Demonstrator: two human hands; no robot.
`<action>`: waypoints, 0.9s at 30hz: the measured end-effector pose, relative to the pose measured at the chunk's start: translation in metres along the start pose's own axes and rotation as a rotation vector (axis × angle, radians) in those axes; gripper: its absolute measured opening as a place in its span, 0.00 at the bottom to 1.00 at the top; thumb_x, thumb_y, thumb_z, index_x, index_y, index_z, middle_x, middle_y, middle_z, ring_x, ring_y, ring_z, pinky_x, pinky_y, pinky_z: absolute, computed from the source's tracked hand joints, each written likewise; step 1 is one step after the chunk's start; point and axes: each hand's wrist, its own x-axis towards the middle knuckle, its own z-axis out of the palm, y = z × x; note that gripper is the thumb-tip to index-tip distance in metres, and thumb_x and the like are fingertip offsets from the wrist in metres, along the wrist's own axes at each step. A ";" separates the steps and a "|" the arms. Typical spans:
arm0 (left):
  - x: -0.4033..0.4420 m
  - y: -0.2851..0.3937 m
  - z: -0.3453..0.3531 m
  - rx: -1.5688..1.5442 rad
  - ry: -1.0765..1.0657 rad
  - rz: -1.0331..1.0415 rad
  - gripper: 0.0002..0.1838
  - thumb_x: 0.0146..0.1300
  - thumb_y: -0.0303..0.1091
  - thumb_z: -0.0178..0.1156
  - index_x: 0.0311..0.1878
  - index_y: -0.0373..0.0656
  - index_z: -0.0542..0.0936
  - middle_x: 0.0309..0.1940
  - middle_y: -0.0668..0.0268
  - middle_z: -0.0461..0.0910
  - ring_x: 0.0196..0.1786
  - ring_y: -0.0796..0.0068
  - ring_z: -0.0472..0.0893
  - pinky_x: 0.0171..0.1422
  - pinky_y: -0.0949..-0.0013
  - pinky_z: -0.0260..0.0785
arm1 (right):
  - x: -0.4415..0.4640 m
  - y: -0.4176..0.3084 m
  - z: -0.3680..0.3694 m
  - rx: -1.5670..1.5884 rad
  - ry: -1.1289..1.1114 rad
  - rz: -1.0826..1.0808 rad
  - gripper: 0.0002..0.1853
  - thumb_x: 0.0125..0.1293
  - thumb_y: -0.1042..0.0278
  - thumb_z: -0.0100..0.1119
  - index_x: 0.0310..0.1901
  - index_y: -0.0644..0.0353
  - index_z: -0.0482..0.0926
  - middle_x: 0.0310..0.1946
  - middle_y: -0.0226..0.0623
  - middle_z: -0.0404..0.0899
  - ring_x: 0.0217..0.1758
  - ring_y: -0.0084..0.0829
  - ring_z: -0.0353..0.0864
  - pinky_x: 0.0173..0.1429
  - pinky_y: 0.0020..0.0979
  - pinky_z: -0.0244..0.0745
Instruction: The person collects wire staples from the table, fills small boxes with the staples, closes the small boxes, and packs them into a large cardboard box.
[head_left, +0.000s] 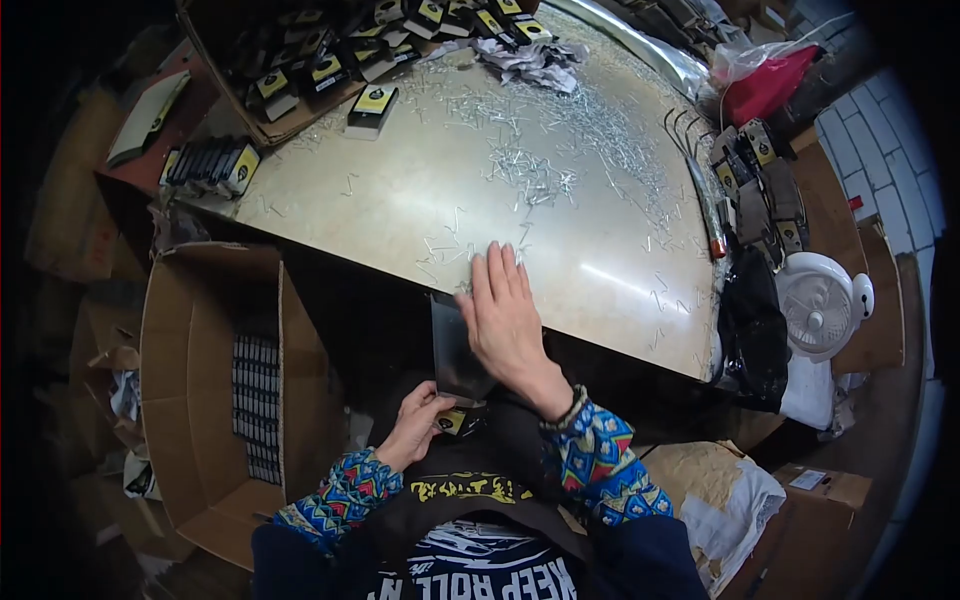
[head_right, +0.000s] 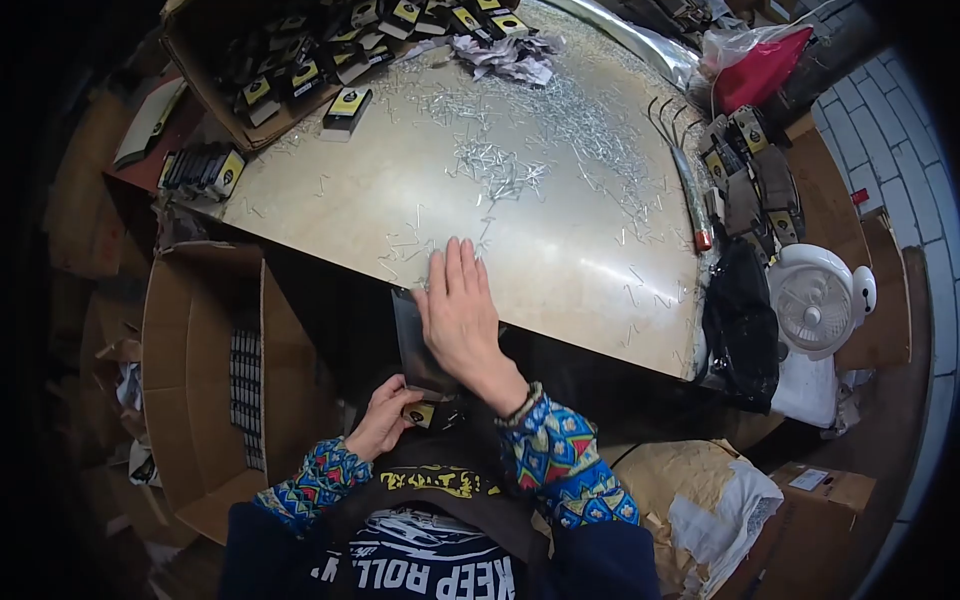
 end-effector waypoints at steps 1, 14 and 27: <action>-0.001 0.000 0.002 -0.021 0.004 0.006 0.10 0.66 0.28 0.60 0.50 0.44 0.75 0.39 0.71 0.81 0.36 0.85 0.78 0.30 0.81 0.67 | -0.010 -0.007 -0.004 0.007 -0.029 0.008 0.26 0.76 0.60 0.50 0.66 0.73 0.68 0.70 0.65 0.62 0.76 0.61 0.57 0.78 0.52 0.55; -0.002 0.003 0.010 0.046 0.013 0.000 0.14 0.64 0.26 0.54 0.52 0.43 0.76 0.43 0.69 0.81 0.41 0.82 0.79 0.43 0.74 0.74 | 0.038 0.054 -0.002 -0.188 0.155 -0.056 0.23 0.76 0.58 0.50 0.68 0.59 0.70 0.70 0.56 0.65 0.75 0.56 0.61 0.77 0.56 0.55; -0.003 -0.011 0.017 0.741 0.115 0.401 0.40 0.51 0.36 0.75 0.63 0.38 0.63 0.51 0.51 0.78 0.57 0.57 0.79 0.62 0.59 0.70 | -0.034 0.004 -0.045 0.514 -0.125 -0.080 0.19 0.60 0.87 0.56 0.51 0.61 0.83 0.59 0.45 0.79 0.60 0.47 0.79 0.61 0.37 0.76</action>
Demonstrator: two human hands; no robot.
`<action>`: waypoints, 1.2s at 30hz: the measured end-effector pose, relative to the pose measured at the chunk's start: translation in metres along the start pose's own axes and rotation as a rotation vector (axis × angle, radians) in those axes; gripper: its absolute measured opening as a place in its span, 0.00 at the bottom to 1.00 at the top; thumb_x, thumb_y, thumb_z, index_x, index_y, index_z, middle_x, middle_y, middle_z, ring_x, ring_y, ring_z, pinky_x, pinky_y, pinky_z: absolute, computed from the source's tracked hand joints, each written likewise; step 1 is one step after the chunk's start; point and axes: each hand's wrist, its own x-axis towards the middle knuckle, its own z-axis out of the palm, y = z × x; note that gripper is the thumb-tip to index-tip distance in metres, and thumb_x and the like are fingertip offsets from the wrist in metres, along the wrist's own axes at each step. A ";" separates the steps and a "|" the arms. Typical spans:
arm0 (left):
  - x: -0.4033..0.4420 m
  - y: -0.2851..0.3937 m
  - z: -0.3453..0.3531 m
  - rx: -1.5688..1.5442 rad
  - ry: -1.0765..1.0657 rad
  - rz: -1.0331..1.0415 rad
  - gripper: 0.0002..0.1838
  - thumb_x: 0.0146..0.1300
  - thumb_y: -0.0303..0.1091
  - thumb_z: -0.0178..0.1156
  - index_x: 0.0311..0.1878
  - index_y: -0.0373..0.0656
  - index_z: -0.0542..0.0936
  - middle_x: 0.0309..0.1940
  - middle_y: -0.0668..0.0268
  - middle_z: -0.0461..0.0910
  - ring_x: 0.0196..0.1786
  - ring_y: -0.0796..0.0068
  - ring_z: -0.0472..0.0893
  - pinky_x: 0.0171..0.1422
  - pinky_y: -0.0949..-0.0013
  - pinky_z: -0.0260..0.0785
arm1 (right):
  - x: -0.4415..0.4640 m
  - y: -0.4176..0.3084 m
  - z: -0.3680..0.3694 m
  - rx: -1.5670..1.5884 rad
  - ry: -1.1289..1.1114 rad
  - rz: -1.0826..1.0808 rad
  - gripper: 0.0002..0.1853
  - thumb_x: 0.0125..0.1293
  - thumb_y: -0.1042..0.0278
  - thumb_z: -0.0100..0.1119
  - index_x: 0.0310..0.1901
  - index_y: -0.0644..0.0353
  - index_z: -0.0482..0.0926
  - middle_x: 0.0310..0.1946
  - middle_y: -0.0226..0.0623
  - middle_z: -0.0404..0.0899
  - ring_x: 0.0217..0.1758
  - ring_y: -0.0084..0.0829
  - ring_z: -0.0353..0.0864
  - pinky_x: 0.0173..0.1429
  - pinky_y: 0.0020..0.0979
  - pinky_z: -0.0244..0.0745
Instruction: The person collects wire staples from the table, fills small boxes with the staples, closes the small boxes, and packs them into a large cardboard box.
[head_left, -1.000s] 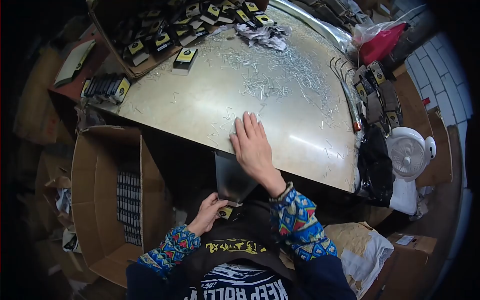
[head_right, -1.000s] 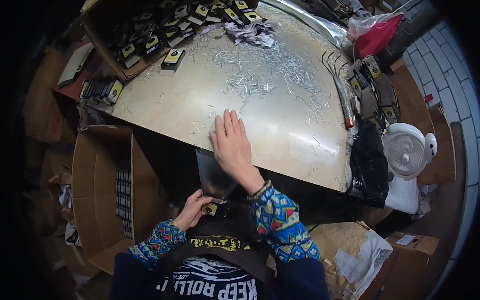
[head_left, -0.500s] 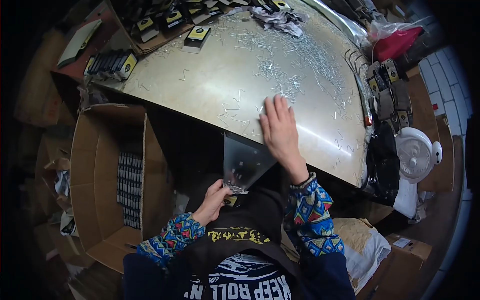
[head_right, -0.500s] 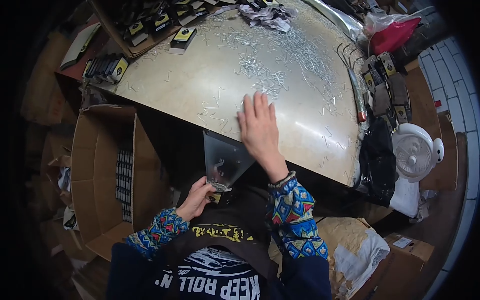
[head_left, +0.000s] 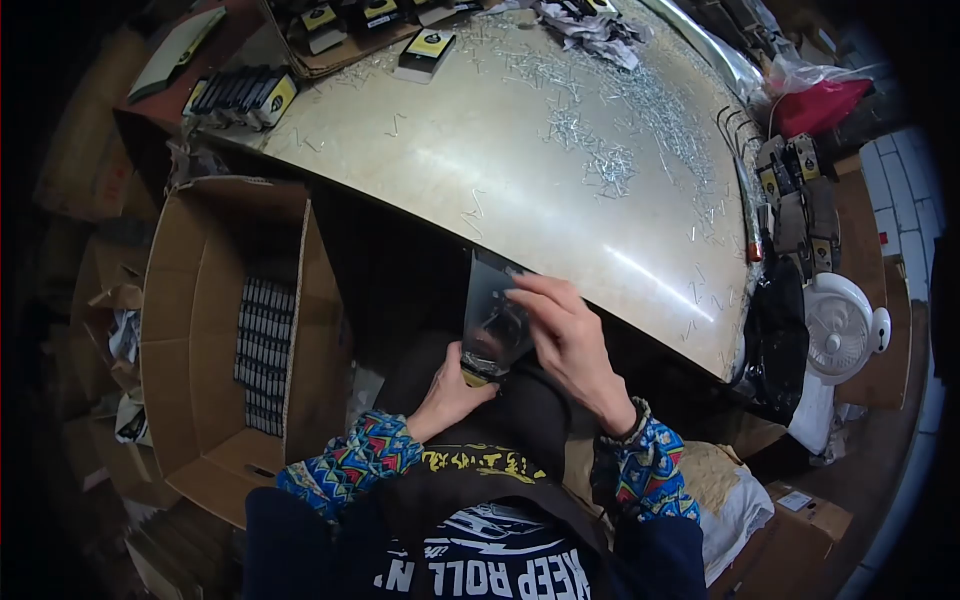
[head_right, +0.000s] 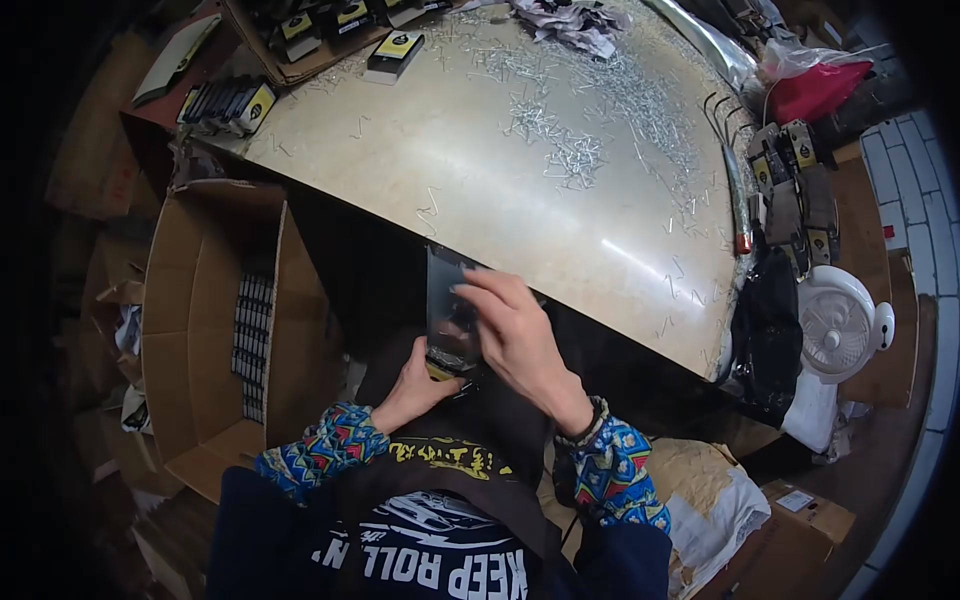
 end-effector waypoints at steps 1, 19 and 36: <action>-0.002 -0.001 0.002 0.060 0.027 0.043 0.41 0.50 0.36 0.75 0.63 0.36 0.63 0.51 0.48 0.77 0.56 0.52 0.79 0.62 0.57 0.70 | -0.003 0.002 0.001 -0.066 0.024 -0.005 0.18 0.55 0.88 0.57 0.46 0.61 0.83 0.51 0.43 0.80 0.53 0.45 0.79 0.56 0.39 0.76; -0.009 0.025 -0.032 -0.066 0.204 0.294 0.46 0.53 0.29 0.75 0.70 0.42 0.56 0.52 0.52 0.75 0.55 0.62 0.79 0.60 0.62 0.72 | -0.056 -0.016 0.032 0.311 0.011 0.162 0.17 0.63 0.75 0.69 0.54 0.67 0.82 0.47 0.49 0.86 0.48 0.41 0.89 0.50 0.32 0.84; 0.001 0.066 -0.025 0.215 0.199 0.526 0.45 0.52 0.29 0.73 0.69 0.41 0.55 0.53 0.43 0.75 0.53 0.42 0.80 0.56 0.53 0.75 | -0.019 -0.028 0.010 -0.080 0.149 -0.053 0.12 0.58 0.78 0.70 0.44 0.65 0.85 0.51 0.52 0.83 0.53 0.47 0.83 0.52 0.39 0.81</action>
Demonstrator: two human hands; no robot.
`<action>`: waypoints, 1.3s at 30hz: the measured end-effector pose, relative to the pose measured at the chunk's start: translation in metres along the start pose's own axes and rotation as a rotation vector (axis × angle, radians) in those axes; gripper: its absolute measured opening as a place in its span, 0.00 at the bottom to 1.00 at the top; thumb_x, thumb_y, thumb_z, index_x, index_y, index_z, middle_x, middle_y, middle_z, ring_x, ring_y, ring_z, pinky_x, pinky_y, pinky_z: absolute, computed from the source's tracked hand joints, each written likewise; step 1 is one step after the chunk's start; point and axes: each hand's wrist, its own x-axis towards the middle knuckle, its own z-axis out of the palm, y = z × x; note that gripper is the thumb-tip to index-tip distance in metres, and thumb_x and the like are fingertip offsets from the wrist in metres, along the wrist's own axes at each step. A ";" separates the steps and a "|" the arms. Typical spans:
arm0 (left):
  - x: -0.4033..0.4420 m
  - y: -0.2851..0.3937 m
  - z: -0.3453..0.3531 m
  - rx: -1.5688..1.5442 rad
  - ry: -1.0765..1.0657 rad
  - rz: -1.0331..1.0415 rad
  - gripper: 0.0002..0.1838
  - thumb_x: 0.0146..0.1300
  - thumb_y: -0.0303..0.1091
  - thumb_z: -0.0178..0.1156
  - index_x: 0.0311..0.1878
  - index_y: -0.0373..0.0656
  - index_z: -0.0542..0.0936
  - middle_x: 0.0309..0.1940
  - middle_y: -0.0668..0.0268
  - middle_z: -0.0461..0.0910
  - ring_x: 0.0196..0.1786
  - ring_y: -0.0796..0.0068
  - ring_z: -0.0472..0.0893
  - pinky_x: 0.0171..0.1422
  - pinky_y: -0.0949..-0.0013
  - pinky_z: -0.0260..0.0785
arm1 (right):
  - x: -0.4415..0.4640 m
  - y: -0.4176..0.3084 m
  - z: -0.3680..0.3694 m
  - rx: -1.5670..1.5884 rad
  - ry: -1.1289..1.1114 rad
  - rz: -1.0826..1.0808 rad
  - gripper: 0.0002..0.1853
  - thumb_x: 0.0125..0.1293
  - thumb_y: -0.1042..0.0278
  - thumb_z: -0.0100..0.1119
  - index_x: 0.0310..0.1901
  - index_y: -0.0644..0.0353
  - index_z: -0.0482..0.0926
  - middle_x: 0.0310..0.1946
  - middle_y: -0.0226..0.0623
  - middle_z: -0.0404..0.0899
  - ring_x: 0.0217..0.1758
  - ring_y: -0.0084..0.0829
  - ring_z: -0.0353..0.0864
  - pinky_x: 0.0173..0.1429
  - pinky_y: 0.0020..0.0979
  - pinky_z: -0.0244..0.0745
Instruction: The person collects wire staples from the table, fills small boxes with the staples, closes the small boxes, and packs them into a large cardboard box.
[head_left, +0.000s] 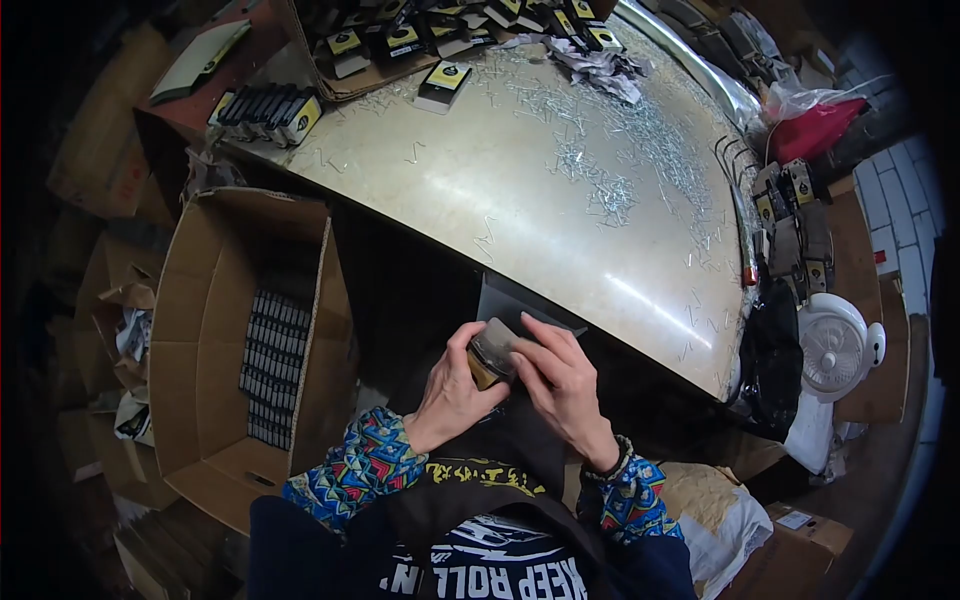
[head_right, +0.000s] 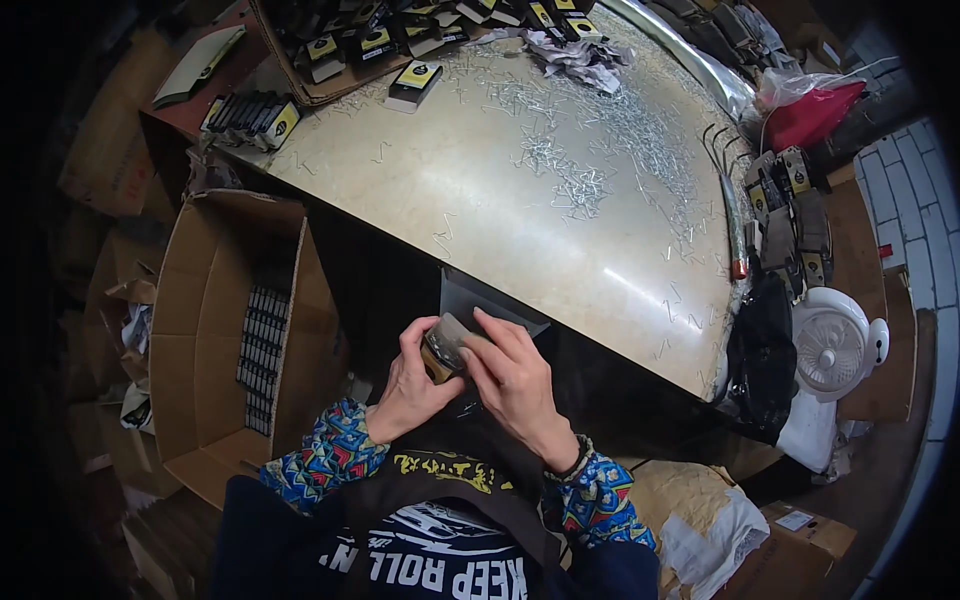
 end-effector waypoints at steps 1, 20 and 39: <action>0.001 0.001 -0.001 -0.025 0.007 -0.013 0.44 0.52 0.29 0.73 0.68 0.41 0.56 0.53 0.44 0.75 0.53 0.42 0.80 0.56 0.53 0.75 | -0.002 0.001 0.000 0.030 0.045 0.009 0.12 0.57 0.78 0.71 0.44 0.64 0.85 0.52 0.52 0.83 0.53 0.46 0.83 0.52 0.39 0.81; 0.014 0.016 -0.002 0.268 0.036 0.060 0.35 0.53 0.34 0.72 0.60 0.35 0.65 0.46 0.49 0.74 0.49 0.47 0.78 0.50 0.54 0.73 | -0.018 -0.014 0.035 0.685 0.207 0.659 0.12 0.67 0.79 0.66 0.51 0.68 0.86 0.46 0.37 0.87 0.45 0.18 0.82 0.52 0.20 0.79; 0.035 0.010 -0.007 0.012 0.028 0.063 0.29 0.66 0.35 0.60 0.65 0.34 0.60 0.48 0.47 0.71 0.52 0.45 0.77 0.55 0.53 0.72 | 0.016 -0.015 0.027 0.191 0.115 -0.091 0.12 0.72 0.82 0.57 0.55 0.71 0.80 0.52 0.53 0.83 0.54 0.42 0.84 0.59 0.38 0.79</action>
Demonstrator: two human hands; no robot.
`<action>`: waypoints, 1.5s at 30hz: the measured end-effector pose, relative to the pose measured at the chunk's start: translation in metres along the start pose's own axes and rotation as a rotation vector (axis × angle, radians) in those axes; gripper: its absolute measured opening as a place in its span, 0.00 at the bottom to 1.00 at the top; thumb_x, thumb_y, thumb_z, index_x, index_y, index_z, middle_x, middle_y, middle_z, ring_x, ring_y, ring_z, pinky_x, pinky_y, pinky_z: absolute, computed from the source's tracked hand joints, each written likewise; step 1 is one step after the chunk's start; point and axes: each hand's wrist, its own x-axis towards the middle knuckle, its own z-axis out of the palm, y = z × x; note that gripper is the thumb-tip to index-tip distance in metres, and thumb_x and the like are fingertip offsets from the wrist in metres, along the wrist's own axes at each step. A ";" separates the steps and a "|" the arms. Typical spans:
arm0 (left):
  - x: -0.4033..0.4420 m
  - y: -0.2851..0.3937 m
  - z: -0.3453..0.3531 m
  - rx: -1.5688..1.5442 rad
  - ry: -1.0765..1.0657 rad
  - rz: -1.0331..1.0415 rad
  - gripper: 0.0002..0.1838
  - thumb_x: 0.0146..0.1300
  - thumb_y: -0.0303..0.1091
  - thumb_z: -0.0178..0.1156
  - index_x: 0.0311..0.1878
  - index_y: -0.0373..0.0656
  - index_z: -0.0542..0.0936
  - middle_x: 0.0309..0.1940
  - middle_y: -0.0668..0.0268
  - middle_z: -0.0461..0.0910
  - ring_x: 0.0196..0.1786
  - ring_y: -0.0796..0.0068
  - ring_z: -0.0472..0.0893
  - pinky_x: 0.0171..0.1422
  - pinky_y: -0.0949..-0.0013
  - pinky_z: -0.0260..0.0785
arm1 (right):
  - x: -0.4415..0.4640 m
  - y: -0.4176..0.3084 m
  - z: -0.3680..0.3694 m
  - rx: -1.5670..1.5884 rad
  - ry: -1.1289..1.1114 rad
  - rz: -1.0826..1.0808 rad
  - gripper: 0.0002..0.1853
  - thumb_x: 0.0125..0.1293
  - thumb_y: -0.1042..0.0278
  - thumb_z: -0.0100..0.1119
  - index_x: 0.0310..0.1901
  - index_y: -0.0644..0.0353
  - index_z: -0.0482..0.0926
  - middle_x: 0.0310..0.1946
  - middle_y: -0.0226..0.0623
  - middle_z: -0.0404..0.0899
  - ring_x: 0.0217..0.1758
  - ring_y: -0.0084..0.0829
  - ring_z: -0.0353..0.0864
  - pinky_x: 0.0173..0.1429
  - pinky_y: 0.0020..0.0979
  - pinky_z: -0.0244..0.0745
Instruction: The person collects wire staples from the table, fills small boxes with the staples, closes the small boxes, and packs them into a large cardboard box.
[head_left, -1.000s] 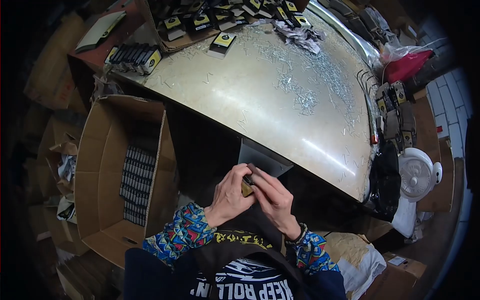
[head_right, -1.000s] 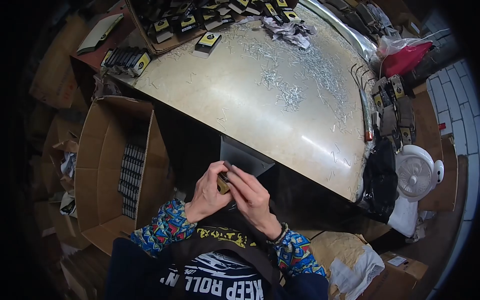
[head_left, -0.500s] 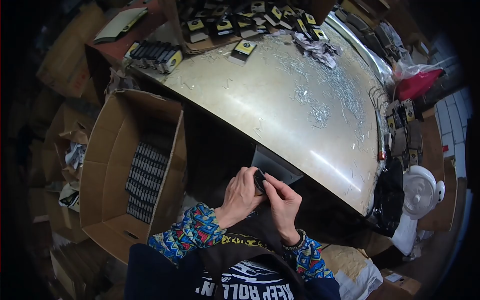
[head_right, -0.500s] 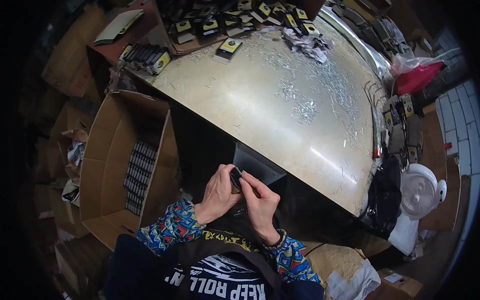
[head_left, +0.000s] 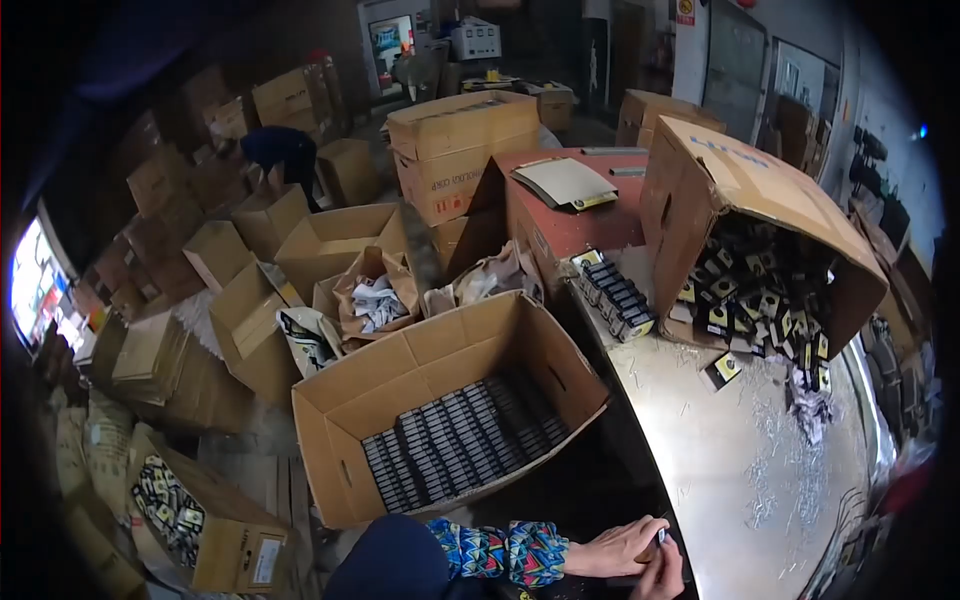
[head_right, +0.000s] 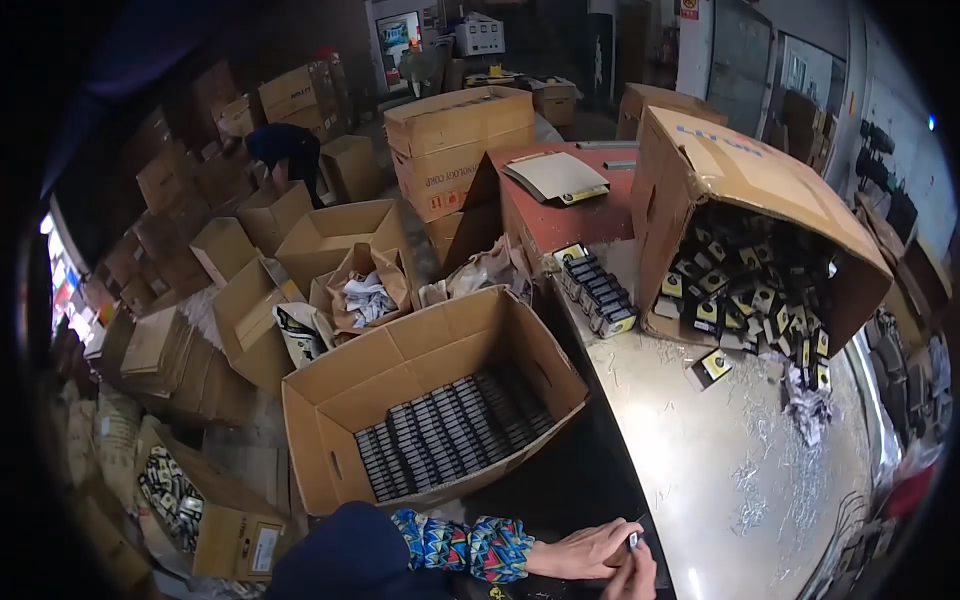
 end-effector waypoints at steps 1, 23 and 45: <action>0.007 0.014 -0.016 -0.134 -0.113 -0.017 0.37 0.67 0.38 0.60 0.71 0.33 0.53 0.52 0.44 0.69 0.56 0.46 0.76 0.57 0.53 0.72 | 0.003 0.014 -0.010 0.022 -0.032 0.044 0.12 0.72 0.81 0.57 0.55 0.71 0.80 0.51 0.53 0.84 0.53 0.42 0.84 0.59 0.38 0.79; 0.340 -0.075 -0.082 0.903 0.005 -0.093 0.38 0.60 0.50 0.66 0.67 0.37 0.68 0.58 0.47 0.76 0.62 0.46 0.74 0.61 0.48 0.73 | 0.092 0.161 -0.115 -0.794 -0.020 0.065 0.15 0.66 0.64 0.64 0.52 0.57 0.81 0.50 0.45 0.77 0.57 0.49 0.73 0.63 0.46 0.68; 0.189 -0.021 -0.049 0.355 -0.162 0.044 0.26 0.69 0.44 0.63 0.62 0.37 0.73 0.45 0.60 0.80 0.45 0.66 0.80 0.49 0.66 0.71 | 0.056 0.173 -0.156 -0.685 -0.025 0.219 0.17 0.72 0.59 0.54 0.55 0.60 0.80 0.65 0.50 0.71 0.68 0.48 0.70 0.70 0.52 0.63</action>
